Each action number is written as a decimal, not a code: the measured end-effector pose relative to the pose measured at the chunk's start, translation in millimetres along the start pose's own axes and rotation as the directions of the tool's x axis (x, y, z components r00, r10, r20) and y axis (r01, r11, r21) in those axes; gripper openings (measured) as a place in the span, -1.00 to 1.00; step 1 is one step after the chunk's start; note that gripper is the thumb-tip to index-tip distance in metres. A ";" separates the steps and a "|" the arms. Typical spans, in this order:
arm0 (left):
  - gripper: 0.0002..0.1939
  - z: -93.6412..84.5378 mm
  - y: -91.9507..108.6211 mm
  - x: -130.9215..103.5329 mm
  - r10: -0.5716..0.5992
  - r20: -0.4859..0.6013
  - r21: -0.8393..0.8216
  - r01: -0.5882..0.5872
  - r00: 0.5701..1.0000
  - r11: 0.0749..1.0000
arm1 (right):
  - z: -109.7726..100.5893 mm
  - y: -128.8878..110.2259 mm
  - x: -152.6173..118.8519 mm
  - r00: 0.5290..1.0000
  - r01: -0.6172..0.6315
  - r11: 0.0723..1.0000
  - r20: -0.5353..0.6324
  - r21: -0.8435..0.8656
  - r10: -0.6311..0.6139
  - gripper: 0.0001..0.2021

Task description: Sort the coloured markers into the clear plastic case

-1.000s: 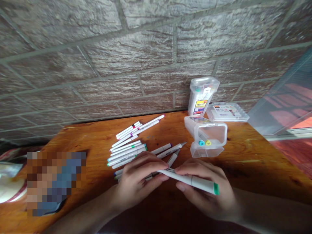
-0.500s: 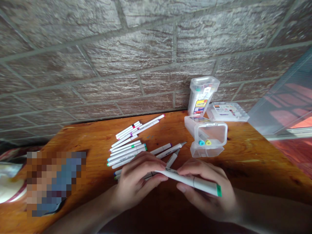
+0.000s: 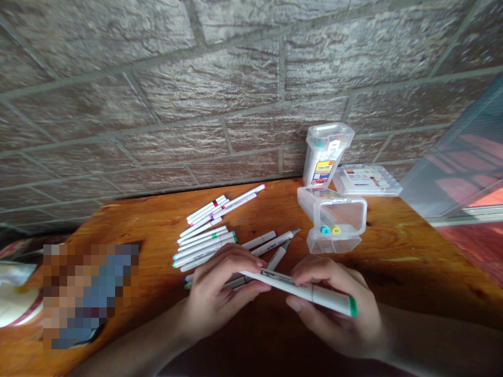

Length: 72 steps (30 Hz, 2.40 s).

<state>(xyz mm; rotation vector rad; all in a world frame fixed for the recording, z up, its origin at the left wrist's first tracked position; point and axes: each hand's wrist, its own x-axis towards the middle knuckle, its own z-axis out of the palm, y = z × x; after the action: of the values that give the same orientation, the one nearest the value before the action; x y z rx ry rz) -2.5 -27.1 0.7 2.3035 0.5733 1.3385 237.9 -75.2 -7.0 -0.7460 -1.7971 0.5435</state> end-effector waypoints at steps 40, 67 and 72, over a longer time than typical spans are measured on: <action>-0.68 1.5 -2.3 -2.5 -0.014 -0.021 -0.009 0.014 1.000 1.000 | 0.9 1.3 2.5 1.000 0.018 1.000 0.017 0.023 -0.018 -0.67; -0.71 -4.3 0.2 -4.9 -0.117 0.128 0.009 0.116 0.985 0.993 | -3.9 -1.5 -0.4 0.999 0.002 1.000 -0.034 0.003 -0.002 -0.68; -0.73 -5.8 -1.5 -7.0 -0.124 0.130 0.021 0.122 0.984 0.992 | -6.3 -0.6 -0.2 0.997 0.013 1.000 -0.082 0.016 -0.012 -0.64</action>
<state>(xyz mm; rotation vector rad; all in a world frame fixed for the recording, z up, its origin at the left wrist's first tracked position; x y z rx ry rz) -11.0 -28.8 -2.5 2.3051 0.6715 1.1207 243.7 -75.7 -4.6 -0.7351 -1.7185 0.5112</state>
